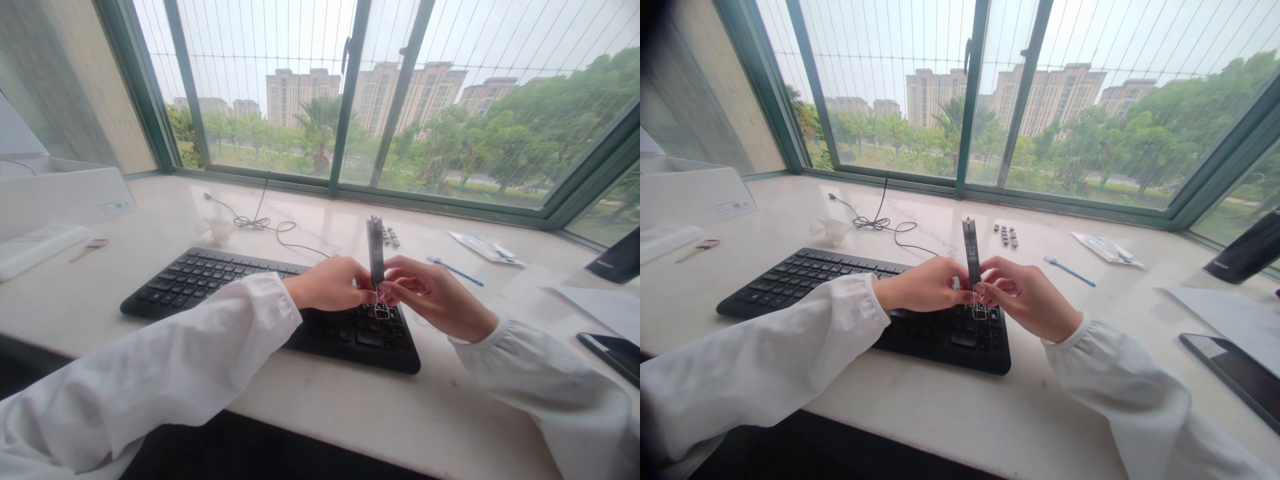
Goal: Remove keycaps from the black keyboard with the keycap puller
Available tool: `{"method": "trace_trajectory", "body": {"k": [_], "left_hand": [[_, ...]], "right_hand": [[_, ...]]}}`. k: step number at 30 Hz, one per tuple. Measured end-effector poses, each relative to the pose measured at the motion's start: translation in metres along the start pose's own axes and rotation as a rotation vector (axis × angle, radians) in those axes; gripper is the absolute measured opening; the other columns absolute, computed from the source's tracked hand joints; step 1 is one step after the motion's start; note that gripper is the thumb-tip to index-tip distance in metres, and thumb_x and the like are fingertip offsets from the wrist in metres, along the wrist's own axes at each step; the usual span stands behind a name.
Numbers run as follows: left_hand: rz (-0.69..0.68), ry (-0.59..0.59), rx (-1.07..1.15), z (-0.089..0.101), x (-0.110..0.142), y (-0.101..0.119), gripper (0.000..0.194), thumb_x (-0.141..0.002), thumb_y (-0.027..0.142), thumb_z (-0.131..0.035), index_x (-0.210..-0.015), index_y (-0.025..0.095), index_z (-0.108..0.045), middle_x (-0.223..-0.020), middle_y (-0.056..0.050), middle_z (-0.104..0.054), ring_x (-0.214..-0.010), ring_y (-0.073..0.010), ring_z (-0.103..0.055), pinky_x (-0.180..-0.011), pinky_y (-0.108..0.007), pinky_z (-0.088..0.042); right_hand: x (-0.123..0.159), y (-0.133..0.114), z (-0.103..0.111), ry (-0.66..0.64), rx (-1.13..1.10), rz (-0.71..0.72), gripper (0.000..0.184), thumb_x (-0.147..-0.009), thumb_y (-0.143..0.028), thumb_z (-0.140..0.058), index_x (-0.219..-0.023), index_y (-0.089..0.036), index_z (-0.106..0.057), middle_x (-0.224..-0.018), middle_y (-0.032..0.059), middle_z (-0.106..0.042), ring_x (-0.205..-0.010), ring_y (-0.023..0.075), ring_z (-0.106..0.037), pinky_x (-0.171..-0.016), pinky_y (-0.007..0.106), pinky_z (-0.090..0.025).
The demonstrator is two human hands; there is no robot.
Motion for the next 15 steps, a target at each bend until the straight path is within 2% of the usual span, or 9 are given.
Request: {"method": "trace_trajectory", "body": {"k": [7, 15], "left_hand": [[0.064, 0.005, -0.007, 0.001, 0.0, -0.004, 0.023, -0.078, 0.034, -0.061, -0.076, 0.014, -0.073, -0.06, 0.0, -0.061, -0.061, -0.0122, -0.051, -0.056, -0.023, -0.035], [0.026, 0.001, -0.104, 0.0, -0.001, -0.004, 0.02, -0.076, 0.03, -0.06, -0.072, 0.013, -0.07, -0.062, -0.002, -0.061, -0.058, -0.0122, -0.048, -0.055, -0.023, -0.035]], "right_hand": [[-0.001, 0.007, -0.003, 0.007, -0.05, -0.059, 0.039, -0.086, -0.052, -0.062, -0.106, -0.018, -0.058, -0.078, 0.0058, -0.071, -0.069, 0.0197, -0.071, -0.064, 0.031, -0.06], [0.0, 0.01, -0.011, 0.061, -0.111, -0.096, 0.041, -0.086, -0.052, -0.062, -0.107, -0.018, -0.056, -0.077, 0.004, -0.069, -0.064, 0.0179, -0.069, -0.059, 0.03, -0.059]]}}
Point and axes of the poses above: each hand's wrist, its own x-axis away from the middle knuckle, its own z-axis out of the back of the hand, y = z × x, the point moved 9 cm from there along -x, towards the middle knuckle
